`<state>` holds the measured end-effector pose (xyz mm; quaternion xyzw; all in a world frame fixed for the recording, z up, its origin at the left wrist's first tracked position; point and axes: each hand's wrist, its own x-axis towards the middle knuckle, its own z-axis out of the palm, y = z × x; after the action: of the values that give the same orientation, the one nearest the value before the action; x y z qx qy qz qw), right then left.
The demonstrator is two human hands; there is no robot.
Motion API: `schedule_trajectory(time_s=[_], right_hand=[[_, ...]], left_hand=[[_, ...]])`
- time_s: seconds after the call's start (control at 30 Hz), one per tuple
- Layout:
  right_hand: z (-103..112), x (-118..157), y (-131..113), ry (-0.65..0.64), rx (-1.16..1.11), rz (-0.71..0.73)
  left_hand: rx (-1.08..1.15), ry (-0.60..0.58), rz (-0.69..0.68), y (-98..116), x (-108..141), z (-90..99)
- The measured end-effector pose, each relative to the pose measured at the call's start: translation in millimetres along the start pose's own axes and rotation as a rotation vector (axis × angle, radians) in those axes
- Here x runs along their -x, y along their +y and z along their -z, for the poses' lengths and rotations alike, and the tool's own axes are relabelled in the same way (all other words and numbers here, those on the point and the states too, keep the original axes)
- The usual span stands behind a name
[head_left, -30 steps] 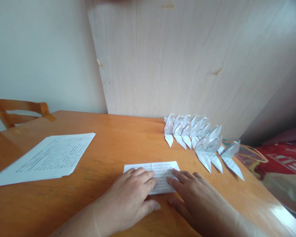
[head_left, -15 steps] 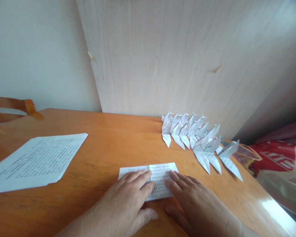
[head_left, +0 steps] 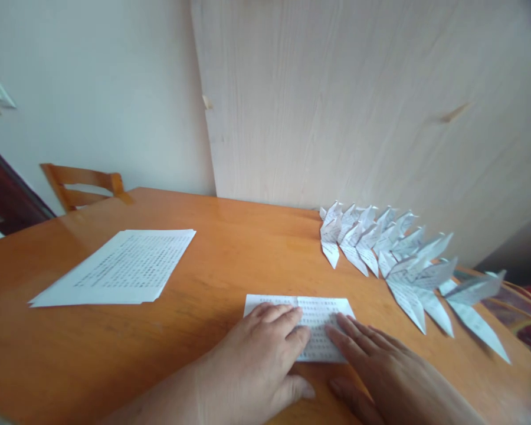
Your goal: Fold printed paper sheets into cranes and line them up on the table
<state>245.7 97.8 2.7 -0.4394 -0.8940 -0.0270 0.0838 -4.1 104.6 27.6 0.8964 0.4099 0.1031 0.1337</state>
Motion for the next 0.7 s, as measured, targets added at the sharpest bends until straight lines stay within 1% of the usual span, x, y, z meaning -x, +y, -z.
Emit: schedule_trajectory(time_s=[0.17,0.4,0.7], right_hand=[[-9,3,10,0.014,-0.015,0.029],[-16,7,19,0.049,-0.030,0.046],[-24,8,24,0.077,0.045,0.097]], left_hand=[[-0.018,0.018,-0.009,2,0,0.0],[-0.036,0.015,-0.028,1,1,-1.0],[-0.026,0.028,-0.031,3,0,0.0]])
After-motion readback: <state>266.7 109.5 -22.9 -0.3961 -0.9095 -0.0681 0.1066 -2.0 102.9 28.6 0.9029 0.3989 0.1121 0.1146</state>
